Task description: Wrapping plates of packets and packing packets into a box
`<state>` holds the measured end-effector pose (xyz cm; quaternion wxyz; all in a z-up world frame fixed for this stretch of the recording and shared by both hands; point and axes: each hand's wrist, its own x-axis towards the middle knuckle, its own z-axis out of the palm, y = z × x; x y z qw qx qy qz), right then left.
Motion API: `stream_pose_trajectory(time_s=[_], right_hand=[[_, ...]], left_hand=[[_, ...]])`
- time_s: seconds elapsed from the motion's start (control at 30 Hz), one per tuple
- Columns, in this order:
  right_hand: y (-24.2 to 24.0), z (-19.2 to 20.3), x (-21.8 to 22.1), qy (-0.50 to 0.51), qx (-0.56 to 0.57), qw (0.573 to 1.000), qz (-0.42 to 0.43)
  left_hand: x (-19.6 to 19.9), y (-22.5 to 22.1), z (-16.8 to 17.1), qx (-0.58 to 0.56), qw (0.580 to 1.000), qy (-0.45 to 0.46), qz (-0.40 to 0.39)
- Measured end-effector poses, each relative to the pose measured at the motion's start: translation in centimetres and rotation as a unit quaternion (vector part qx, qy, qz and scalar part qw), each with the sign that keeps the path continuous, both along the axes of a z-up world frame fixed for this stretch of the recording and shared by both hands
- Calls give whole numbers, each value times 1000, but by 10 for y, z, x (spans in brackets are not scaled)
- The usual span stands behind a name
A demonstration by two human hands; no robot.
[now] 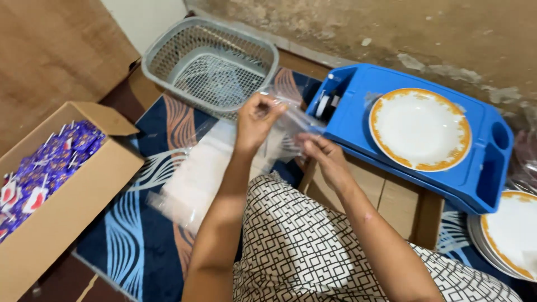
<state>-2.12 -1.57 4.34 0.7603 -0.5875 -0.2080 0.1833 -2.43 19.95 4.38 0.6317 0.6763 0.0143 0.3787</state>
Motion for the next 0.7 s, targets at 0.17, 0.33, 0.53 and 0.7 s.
stream_pose_trajectory(time_s=[0.17, 0.33, 0.53, 0.7], right_hand=[[-45, 53, 54, -195, -9, 964, -182], [-113, 60, 84, -290, 8, 927, -238], [-211, -73, 161, 99, 19, 935, -339], [-251, -101, 183, 146, -4, 924, -353]], left_hand=[[30, -89, 100, 151, 979, -134, 3], [39, -140, 105, 195, 964, -171, -65], [64, -141, -26, 125, 980, 73, -139], [61, -165, -58, 74, 953, 238, -170]])
